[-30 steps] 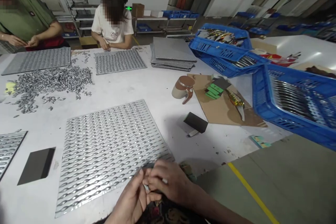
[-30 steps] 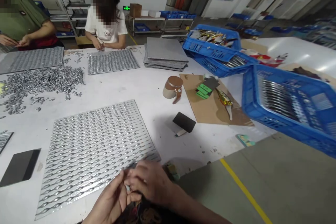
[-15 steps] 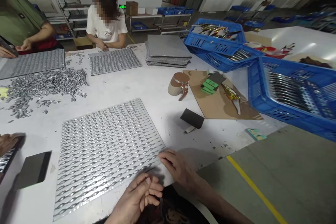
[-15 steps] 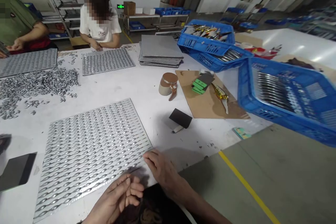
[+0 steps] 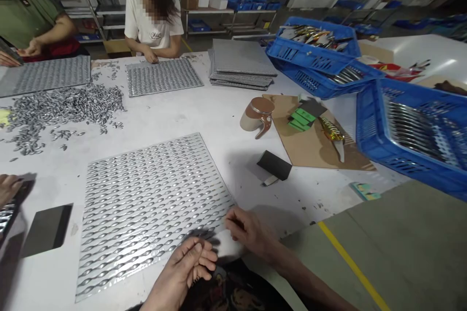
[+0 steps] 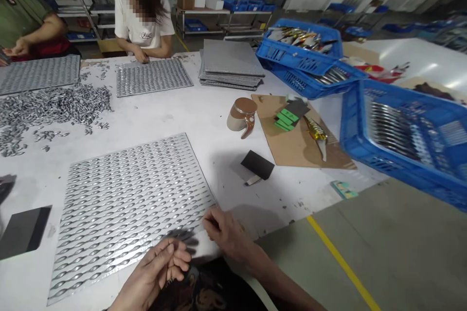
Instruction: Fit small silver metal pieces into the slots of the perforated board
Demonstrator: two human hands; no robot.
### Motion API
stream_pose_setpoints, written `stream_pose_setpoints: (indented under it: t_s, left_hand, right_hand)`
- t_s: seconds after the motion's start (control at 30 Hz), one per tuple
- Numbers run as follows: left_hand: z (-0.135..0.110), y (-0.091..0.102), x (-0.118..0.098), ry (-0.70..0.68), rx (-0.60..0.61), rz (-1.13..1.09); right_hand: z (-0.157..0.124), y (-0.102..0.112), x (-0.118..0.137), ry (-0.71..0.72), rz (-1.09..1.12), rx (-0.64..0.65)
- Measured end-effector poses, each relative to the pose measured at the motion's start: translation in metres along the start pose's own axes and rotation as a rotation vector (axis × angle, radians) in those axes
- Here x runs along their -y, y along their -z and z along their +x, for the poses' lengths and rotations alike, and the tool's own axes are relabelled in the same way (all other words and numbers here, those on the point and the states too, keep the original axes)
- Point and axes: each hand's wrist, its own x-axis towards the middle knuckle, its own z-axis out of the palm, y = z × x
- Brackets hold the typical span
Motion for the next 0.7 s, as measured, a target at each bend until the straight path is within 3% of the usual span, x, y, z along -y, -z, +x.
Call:
stream_pose_setpoints:
  t_s: [0.13,0.27,0.4,0.7]
  left_hand:
    - [-0.001,0.003,-0.001,-0.006,-0.007,0.039]
    - [0.000,0.006,0.000,-0.018,-0.003,0.054]
    - [0.003,0.008,0.004,-0.041,0.022,0.083]
    - [0.002,0.012,0.007,-0.045,0.024,0.090]
  right_hand:
    - [-0.001,0.003,0.003,0.087,-0.074,0.069]
    - [-0.001,0.000,0.011,-0.008,-0.134,0.145]
    - [0.005,-0.005,0.016,0.022,-0.146,0.127]
    - [0.016,0.004,0.027,-0.133,-0.191,0.158]
